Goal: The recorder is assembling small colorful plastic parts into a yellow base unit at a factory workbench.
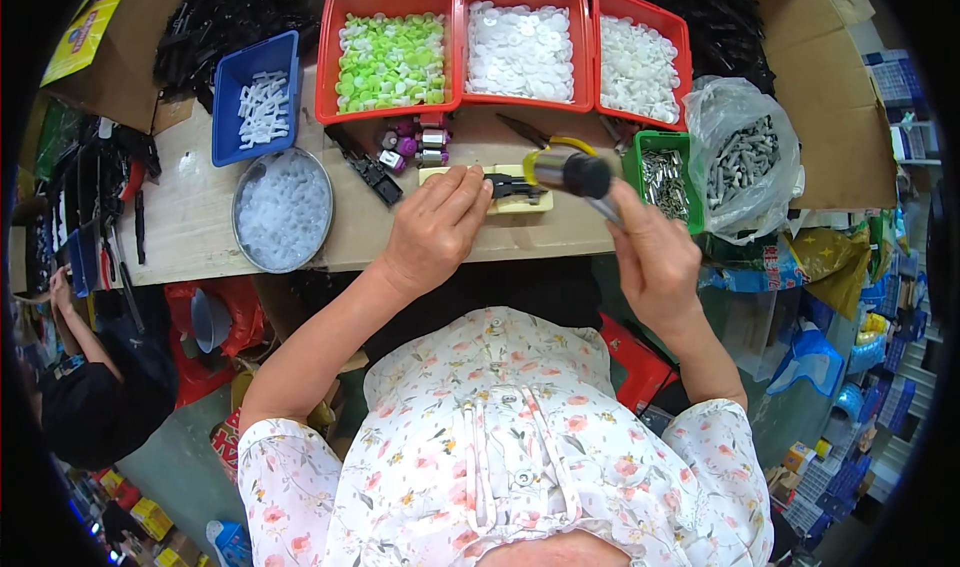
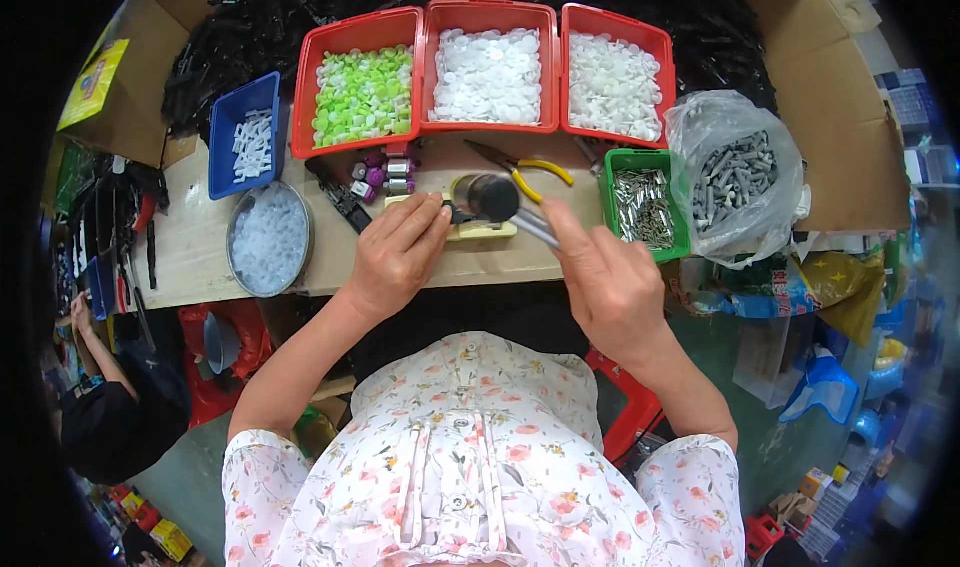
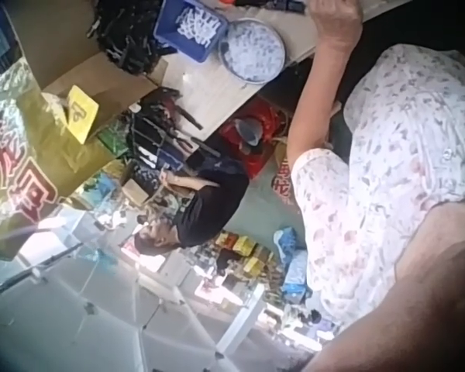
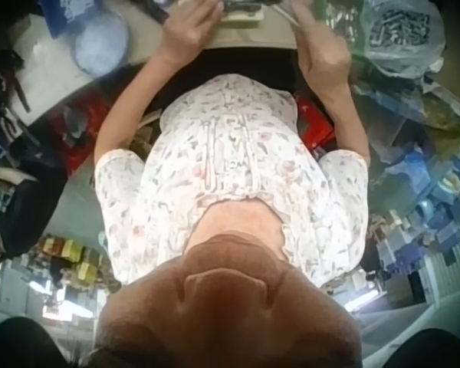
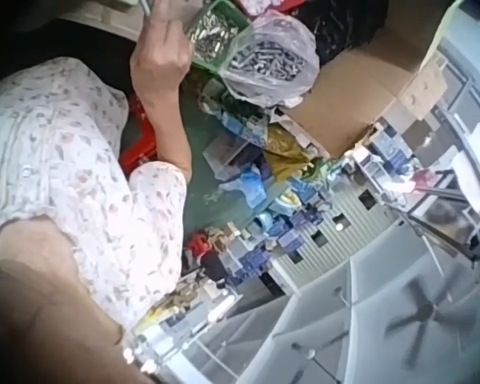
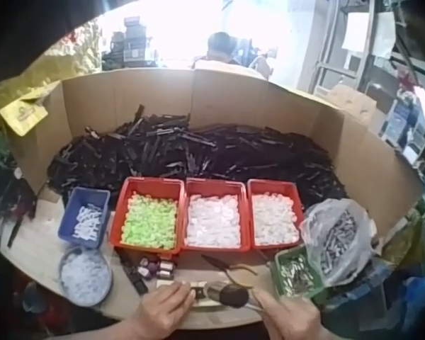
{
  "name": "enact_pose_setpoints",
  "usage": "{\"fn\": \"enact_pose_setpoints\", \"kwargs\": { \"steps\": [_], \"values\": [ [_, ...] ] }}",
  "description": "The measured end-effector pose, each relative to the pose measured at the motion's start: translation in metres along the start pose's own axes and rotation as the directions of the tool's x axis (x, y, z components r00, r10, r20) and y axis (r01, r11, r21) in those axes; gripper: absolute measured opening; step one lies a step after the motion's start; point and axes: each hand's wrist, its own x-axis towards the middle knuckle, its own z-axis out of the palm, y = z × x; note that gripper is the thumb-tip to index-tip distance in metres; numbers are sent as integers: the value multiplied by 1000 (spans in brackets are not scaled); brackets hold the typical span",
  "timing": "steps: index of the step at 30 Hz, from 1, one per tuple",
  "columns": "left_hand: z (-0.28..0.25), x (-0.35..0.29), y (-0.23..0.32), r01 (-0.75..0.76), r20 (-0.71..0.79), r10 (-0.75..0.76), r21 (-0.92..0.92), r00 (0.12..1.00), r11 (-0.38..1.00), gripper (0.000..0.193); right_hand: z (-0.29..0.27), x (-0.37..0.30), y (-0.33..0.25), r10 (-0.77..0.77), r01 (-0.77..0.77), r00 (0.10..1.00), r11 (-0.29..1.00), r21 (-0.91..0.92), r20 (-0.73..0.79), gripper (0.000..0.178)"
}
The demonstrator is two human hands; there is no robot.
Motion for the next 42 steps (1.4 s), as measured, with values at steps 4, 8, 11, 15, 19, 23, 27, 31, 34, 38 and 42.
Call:
{"fn": "enact_pose_setpoints", "kwargs": {
  "steps": [4, 8, 11, 15, 19, 23, 27, 31, 34, 38, 42],
  "values": [
    [0, 3, 0, 2, -3, -2, 11, 1000, 1000, 27, 23, -15, 8, 57, 9, 935, 983, -185, 351, 45],
    [-7, 6, 14, 59, 5, -59, 23, 998, 998, 25, 21, -12, 9, 41, 40, 927, 977, -207, 372, 45],
    [-3, 0, 35, 126, 12, -126, -3, 992, 992, 28, 21, -12, 10, 31, 42, 930, 981, -189, 367, 45],
    [7, -8, 42, 143, -1, -143, 18, 990, 990, 33, 7, 5, 7, -16, 60, 950, 990, -132, 313, 46],
    [9, -10, 41, 111, -25, -110, 68, 994, 991, 32, 1, 29, -7, -37, 42, 997, 996, 81, -64, 46],
    [12, -9, 41, 98, -27, -96, 106, 995, 990, 33, 37, 25, 2, -34, 82, 946, 987, -135, 322, 48],
    [13, -12, 40, 68, -30, -65, 129, 997, 989, 33, 21, 35, -9, -68, 91, 968, 992, -84, 241, 48],
    [13, -10, 41, 69, 1, -70, 102, 998, 992, 34, 38, 31, -8, -103, 129, 960, 988, -85, 262, 50],
    [16, -14, 42, 89, -29, -86, 98, 996, 991, 34, 30, 44, -12, -140, 164, 948, 985, -60, 285, 52],
    [16, -12, 41, 93, -32, -90, 84, 995, 992, 32, 42, 38, -6, -128, 133, 956, 991, -1, 263, 53],
    [4, -13, 36, 103, -50, -104, -19, 993, 994, 31, 23, 39, -6, -86, 102, 942, 994, -32, 324, 49]
  ]
}}
